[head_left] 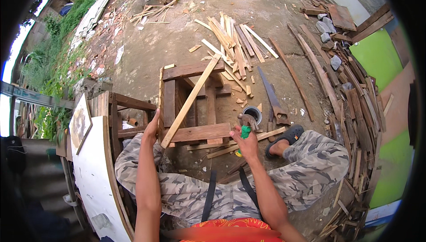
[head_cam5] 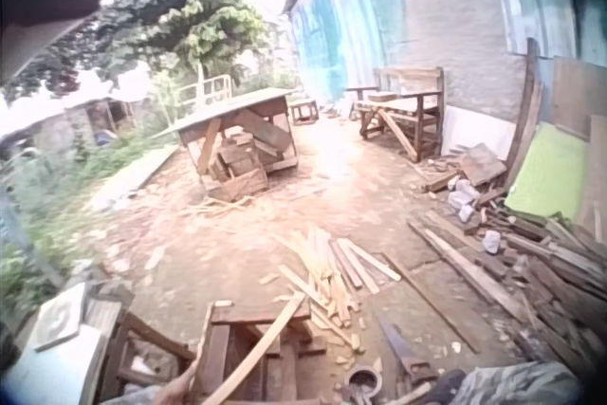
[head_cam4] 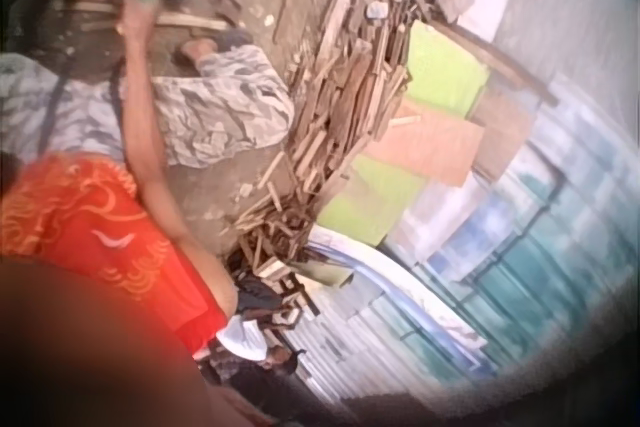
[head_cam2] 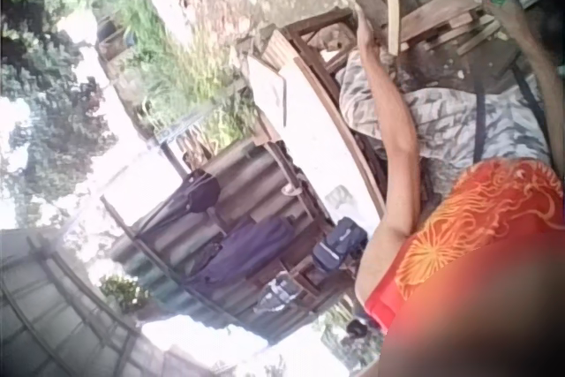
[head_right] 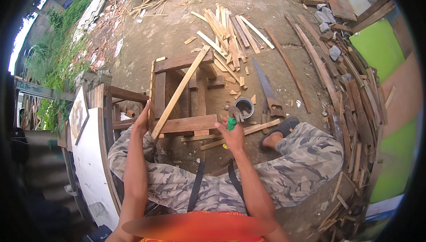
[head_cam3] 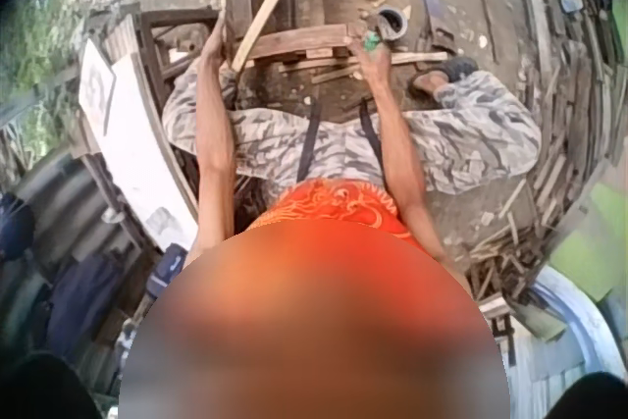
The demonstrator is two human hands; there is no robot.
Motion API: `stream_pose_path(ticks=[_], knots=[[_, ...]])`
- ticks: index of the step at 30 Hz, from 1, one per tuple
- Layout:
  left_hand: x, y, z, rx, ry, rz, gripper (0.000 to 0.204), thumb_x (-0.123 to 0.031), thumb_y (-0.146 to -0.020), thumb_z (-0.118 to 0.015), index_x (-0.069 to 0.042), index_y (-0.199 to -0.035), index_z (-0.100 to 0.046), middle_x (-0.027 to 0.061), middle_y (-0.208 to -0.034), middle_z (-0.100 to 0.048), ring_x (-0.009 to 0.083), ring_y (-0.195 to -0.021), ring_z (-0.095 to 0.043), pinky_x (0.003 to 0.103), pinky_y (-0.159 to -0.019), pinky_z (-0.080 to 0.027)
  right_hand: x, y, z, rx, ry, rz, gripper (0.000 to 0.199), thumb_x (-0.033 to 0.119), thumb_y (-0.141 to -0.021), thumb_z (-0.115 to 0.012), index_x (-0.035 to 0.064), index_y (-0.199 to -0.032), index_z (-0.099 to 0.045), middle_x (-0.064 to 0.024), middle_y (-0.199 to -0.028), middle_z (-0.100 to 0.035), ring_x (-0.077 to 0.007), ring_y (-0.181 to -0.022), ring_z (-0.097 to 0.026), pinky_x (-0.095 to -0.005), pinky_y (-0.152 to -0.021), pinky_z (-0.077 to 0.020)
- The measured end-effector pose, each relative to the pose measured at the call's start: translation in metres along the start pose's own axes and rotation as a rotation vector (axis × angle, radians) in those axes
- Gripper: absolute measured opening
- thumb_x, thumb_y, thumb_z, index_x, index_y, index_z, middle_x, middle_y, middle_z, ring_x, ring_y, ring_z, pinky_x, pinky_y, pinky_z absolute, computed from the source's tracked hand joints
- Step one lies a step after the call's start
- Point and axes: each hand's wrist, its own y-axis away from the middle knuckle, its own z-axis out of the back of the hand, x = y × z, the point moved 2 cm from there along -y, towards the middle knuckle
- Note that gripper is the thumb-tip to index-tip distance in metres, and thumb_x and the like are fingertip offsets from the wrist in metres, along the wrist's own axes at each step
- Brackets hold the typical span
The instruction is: The person assembles a small wooden structure by hammering nails into wooden planks. They repeatedly position planks, hammer nails, and adjust the frame while sitting on the ground.
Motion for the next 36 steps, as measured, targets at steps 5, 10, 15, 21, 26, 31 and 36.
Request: stream_pose_path(ticks=[5,10,15,21,26,31,36], knots=[[0.074,-0.029,0.005,0.347,0.604,0.28,0.081,-0.072,-0.094,-0.042,-0.009,-0.144,-0.05,0.0191,-0.124,-0.065,0.0357,-0.106,-0.069,0.058,-0.085,-0.056,0.001,-0.002,-0.017,0.009,0.077,0.078,0.061,0.029,-0.085,-0.082,-0.0091,-0.127,-0.061,-0.0177,-0.115,-0.071,-0.0204,-0.104,-0.07,-0.0322,-0.091,-0.0548],[0.152,-0.019,-0.015,0.193,0.784,0.667,0.092,-0.068,-0.088,-0.051,-0.007,-0.153,-0.03,0.0266,-0.147,-0.042,0.047,-0.132,-0.047,0.07,-0.102,-0.043,0.001,-0.006,-0.015,0.022,0.046,0.097,0.051,0.024,-0.086,-0.079,-0.0081,-0.122,-0.063,-0.0152,-0.109,-0.073,-0.018,-0.095,-0.069,-0.0315,-0.085,-0.054],[0.175,-0.022,-0.049,0.2,1.578,0.957,0.093,-0.065,-0.089,-0.05,-0.011,-0.158,-0.017,0.0301,-0.159,-0.014,0.062,-0.138,-0.026,0.075,-0.1,-0.043,0.002,-0.009,-0.012,0.05,0.141,0.024,0.046,0.028,-0.086,-0.077,-0.0066,-0.115,-0.067,-0.0162,-0.107,-0.074,-0.0206,-0.096,-0.07,-0.0338,-0.086,-0.0523],[0.178,-0.03,-0.063,0.193,1.643,0.594,0.072,-0.056,-0.093,-0.047,-0.017,-0.152,-0.033,0.0282,-0.154,-0.027,0.058,-0.135,-0.034,0.067,-0.097,-0.049,-0.003,-0.012,-0.009,0.067,0.129,0.119,0.045,0.028,-0.088,-0.075,-0.0057,-0.116,-0.068,-0.0164,-0.106,-0.074,-0.0215,-0.097,-0.07,-0.0345,-0.087,-0.0517],[0.154,-0.008,-0.075,0.186,1.512,0.59,0.06,-0.055,-0.093,-0.049,-0.014,-0.136,-0.053,0.0178,-0.134,-0.057,0.0415,-0.117,-0.058,0.059,-0.088,-0.057,-0.015,-0.017,0.004,-0.003,0.133,0.085,0.028,0.019,-0.089,-0.075,-0.0009,-0.107,-0.068,-0.0046,-0.094,-0.07,-0.0128,-0.084,-0.064,-0.0307,-0.077,-0.0508],[0.126,0.013,-0.095,0.314,1.531,0.395,0.052,-0.05,-0.096,-0.048,-0.012,-0.13,-0.059,0.0134,-0.122,-0.066,0.0333,-0.111,-0.064,0.054,-0.091,-0.056,-0.021,-0.016,0.037,-0.156,0.177,-0.007,0.025,0.019,-0.085,-0.077,0.0032,-0.103,-0.069,-0.0071,-0.091,-0.07,-0.0184,-0.084,-0.065,-0.0347,-0.076,-0.0505],[0.087,0.038,-0.114,0.383,1.331,0.193,0.06,-0.054,-0.103,-0.036,-0.011,-0.142,-0.05,0.012,-0.134,-0.059,0.0333,-0.122,-0.058,0.054,-0.104,-0.046,-0.003,-0.008,0.058,-0.328,0.556,0.019,0.035,0.019,-0.079,-0.078,0.0032,-0.109,-0.068,-0.0154,-0.096,-0.073,-0.0342,-0.092,-0.071,-0.0422,-0.083,-0.0522]])
